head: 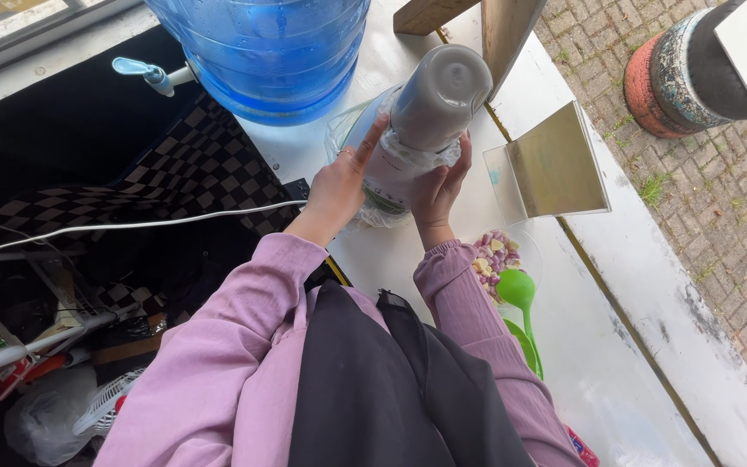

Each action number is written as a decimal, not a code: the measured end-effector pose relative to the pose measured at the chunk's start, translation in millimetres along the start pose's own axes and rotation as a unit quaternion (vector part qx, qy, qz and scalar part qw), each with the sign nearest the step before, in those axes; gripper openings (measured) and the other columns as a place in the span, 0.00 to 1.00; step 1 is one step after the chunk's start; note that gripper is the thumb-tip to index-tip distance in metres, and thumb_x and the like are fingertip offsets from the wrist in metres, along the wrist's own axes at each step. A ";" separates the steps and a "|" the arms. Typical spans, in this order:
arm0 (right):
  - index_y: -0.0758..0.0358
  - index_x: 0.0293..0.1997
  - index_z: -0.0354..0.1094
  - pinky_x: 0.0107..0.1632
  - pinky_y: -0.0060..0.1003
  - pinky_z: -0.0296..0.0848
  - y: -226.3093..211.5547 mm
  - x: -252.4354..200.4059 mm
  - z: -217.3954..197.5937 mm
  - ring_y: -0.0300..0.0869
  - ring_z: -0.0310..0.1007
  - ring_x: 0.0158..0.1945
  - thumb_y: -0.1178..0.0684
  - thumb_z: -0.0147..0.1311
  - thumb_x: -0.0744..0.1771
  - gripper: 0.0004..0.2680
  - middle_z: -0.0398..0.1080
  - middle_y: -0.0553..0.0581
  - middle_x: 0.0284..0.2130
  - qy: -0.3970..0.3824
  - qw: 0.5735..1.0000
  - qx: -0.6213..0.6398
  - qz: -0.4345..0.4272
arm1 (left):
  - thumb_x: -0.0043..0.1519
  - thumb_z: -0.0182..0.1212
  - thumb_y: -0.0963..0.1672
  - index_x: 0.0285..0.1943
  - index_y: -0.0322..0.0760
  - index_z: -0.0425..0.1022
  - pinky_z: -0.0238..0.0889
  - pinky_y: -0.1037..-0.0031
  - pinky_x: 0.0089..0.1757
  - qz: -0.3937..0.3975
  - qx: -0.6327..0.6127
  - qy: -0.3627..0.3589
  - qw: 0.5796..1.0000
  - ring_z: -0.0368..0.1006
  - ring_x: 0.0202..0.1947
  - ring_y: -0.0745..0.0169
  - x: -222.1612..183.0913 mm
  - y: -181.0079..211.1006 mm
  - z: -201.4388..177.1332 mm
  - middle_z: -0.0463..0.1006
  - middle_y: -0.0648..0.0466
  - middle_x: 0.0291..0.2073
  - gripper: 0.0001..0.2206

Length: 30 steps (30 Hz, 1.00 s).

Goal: Using a small electric blender to mince garlic, including shaking the container to ensure even blending and wiping the device.

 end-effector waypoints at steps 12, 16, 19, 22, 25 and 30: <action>0.54 0.72 0.41 0.70 0.44 0.55 8.6 -2.5 2.7 0.50 0.53 0.70 0.33 0.18 0.71 0.24 0.50 0.62 0.68 -0.006 1.000 0.001 0.025 | 0.57 0.53 0.31 0.78 0.57 0.25 0.75 0.56 0.31 0.016 -0.001 0.002 1.000 0.78 0.29 0.38 -0.4 -1.4 0.9 0.74 0.37 0.40 0.48; 0.53 0.72 0.41 0.69 0.45 0.57 12.0 -3.1 1.5 0.51 0.54 0.70 0.33 0.17 0.71 0.24 0.51 0.62 0.68 -0.002 1.000 -0.005 0.030 | 0.57 0.53 0.30 0.78 0.58 0.24 0.75 0.56 0.31 0.007 -0.002 -0.001 1.000 0.78 0.28 0.38 1.0 -4.6 4.8 0.74 0.37 0.40 0.49; 0.54 0.71 0.42 0.69 0.45 0.57 14.7 -3.4 0.1 0.52 0.55 0.69 0.33 0.17 0.71 0.24 0.52 0.62 0.67 -0.002 0.999 -0.002 0.035 | 0.57 0.51 0.31 0.78 0.59 0.21 0.75 0.56 0.30 0.014 0.024 0.001 1.000 0.78 0.28 0.40 1.7 -4.5 6.2 0.74 0.39 0.39 0.49; 0.52 0.71 0.42 0.69 0.46 0.58 11.7 -2.2 0.5 0.51 0.56 0.69 0.34 0.17 0.71 0.23 0.52 0.61 0.67 -0.007 0.999 -0.006 0.034 | 0.57 0.51 0.30 0.78 0.60 0.23 0.75 0.56 0.30 0.016 -0.007 0.003 1.000 0.78 0.28 0.38 -0.2 -2.8 2.2 0.74 0.38 0.40 0.49; 0.51 0.72 0.41 0.69 0.45 0.57 6.5 -0.1 1.6 0.50 0.55 0.70 0.34 0.17 0.71 0.23 0.51 0.61 0.68 -0.003 0.999 -0.015 0.036 | 0.56 0.50 0.30 0.78 0.59 0.24 0.75 0.56 0.30 0.017 -0.010 0.007 1.000 0.78 0.28 0.37 -0.3 -2.4 0.5 0.74 0.38 0.40 0.49; 0.53 0.72 0.42 0.70 0.47 0.56 12.0 -0.5 2.2 0.53 0.54 0.70 0.33 0.18 0.70 0.24 0.52 0.62 0.67 0.001 0.999 -0.013 0.036 | 0.57 0.50 0.30 0.78 0.60 0.23 0.75 0.56 0.31 0.013 -0.011 -0.002 1.000 0.78 0.30 0.36 -1.0 -2.2 0.2 0.74 0.36 0.41 0.49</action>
Point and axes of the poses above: each hand's wrist, its own x-axis towards the middle knuckle, its own z-axis out of the palm, y = z × x, the point moved 10 cm from there along x, towards the middle knuckle
